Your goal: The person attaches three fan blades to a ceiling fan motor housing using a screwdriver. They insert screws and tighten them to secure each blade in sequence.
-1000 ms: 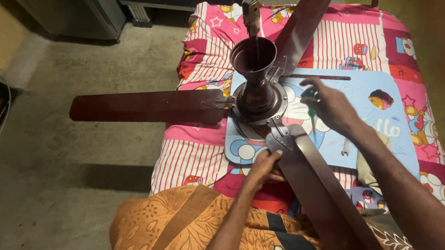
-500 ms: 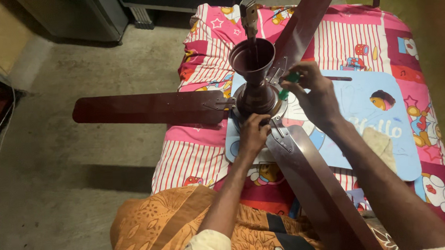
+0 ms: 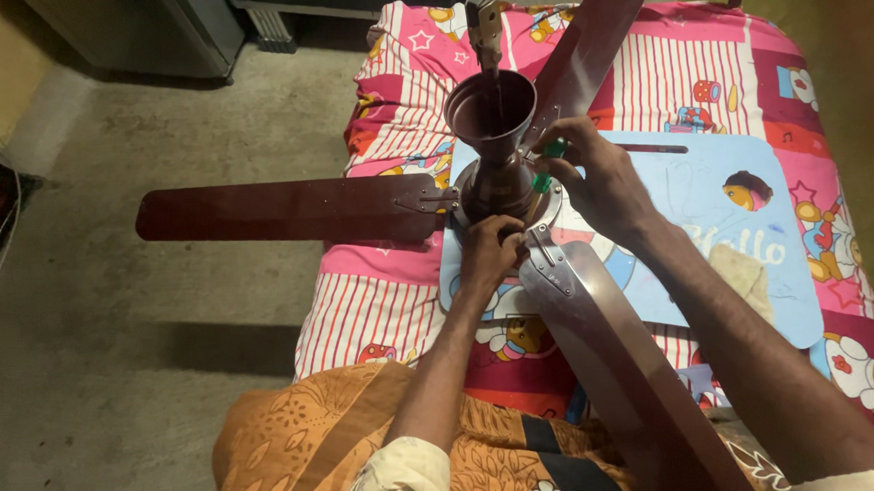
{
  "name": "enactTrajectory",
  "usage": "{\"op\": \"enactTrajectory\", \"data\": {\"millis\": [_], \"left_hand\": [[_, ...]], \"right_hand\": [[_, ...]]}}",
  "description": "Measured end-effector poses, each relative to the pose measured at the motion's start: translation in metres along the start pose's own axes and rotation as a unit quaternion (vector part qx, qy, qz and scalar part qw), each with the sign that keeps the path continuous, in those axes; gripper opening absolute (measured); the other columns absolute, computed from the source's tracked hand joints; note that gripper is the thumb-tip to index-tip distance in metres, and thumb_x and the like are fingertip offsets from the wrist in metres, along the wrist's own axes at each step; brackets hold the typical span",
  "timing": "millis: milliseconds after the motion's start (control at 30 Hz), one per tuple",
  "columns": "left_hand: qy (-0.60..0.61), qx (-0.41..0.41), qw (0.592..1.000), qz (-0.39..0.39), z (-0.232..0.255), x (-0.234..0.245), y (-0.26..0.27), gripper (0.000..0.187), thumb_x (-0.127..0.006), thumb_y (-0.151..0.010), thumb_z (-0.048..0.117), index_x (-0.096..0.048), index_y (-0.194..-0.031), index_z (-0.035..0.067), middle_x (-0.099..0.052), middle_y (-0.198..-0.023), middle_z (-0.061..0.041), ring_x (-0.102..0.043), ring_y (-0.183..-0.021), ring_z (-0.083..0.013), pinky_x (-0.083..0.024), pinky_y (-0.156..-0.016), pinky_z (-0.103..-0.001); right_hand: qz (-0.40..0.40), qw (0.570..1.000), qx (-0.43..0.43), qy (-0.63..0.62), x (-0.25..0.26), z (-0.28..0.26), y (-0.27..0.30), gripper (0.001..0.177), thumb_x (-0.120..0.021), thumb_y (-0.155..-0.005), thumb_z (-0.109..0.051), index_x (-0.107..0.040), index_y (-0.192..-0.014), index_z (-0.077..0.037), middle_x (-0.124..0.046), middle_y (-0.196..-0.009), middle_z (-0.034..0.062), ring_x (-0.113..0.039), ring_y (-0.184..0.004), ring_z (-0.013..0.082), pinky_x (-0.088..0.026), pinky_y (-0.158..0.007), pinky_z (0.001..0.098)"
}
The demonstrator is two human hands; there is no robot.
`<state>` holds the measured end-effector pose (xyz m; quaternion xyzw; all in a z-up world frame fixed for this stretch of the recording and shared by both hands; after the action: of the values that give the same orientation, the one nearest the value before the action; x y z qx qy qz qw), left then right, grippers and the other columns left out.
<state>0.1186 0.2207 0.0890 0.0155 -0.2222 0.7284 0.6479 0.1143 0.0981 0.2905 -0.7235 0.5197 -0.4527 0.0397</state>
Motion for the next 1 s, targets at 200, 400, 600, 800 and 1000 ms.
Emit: {"op": "enactTrajectory", "data": {"millis": [200,400,600,800,1000], "left_hand": [[-0.024,-0.027,0.999,-0.004,0.008,0.003,-0.002,0.016,-0.079,-0.080,0.008,-0.077,-0.095,0.005,-0.076,-0.094,-0.012,-0.074,-0.088,-0.0289,-0.057,-0.080,-0.037],[-0.023,-0.004,1.000,0.003,0.010,0.005,0.001,0.016,-0.078,-0.081,0.010,-0.076,-0.097,0.008,-0.075,-0.093,-0.009,-0.075,-0.088,-0.0274,-0.057,-0.078,-0.037],[-0.069,0.012,0.998,-0.001,0.017,0.009,0.000,0.015,-0.079,-0.081,0.015,-0.078,-0.096,0.012,-0.075,-0.095,-0.006,-0.073,-0.091,-0.0280,-0.055,-0.079,-0.038],[-0.068,0.017,0.998,0.006,0.016,0.009,0.002,0.013,-0.079,-0.080,0.015,-0.078,-0.093,0.011,-0.076,-0.092,-0.006,-0.073,-0.089,-0.0275,-0.055,-0.079,-0.038],[-0.058,0.000,0.998,-0.006,0.014,0.005,-0.001,0.014,-0.080,-0.079,0.014,-0.077,-0.092,0.010,-0.075,-0.090,-0.007,-0.074,-0.086,-0.0274,-0.056,-0.077,-0.038]], "right_hand": [[-0.060,0.998,-0.027,-0.016,-0.005,0.007,-0.014,0.038,-0.061,-0.104,-0.004,-0.031,-0.127,-0.002,-0.069,-0.121,0.0178,-0.073,-0.111,0.0304,-0.064,-0.089,0.0356],[-0.052,0.998,-0.033,-0.013,-0.005,0.004,-0.008,0.035,-0.066,-0.101,-0.004,-0.037,-0.119,-0.001,-0.072,-0.117,0.0182,-0.076,-0.105,0.0312,-0.064,-0.083,0.0376],[-0.034,0.999,-0.020,0.000,-0.002,-0.002,-0.003,0.031,-0.068,-0.100,-0.005,-0.042,-0.115,-0.002,-0.072,-0.114,0.0184,-0.076,-0.107,0.0317,-0.064,-0.080,0.0386],[-0.065,0.998,-0.024,0.005,-0.005,-0.006,-0.005,0.031,-0.069,-0.099,-0.005,-0.043,-0.116,-0.002,-0.074,-0.112,0.0178,-0.077,-0.101,0.0324,-0.063,-0.077,0.0388],[-0.039,0.999,-0.030,0.005,0.001,-0.010,-0.009,0.029,-0.071,-0.095,-0.004,-0.049,-0.114,-0.002,-0.074,-0.107,0.0152,-0.078,-0.102,0.0301,-0.063,-0.080,0.0378]]}}
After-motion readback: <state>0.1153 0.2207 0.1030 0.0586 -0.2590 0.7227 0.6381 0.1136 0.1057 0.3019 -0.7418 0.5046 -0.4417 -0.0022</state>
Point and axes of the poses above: each hand's wrist, its own y-axis away from the middle knuckle, its own x-axis out of the back of the hand, z = x × y, the point moved 10 cm from there along -y, towards the middle knuckle
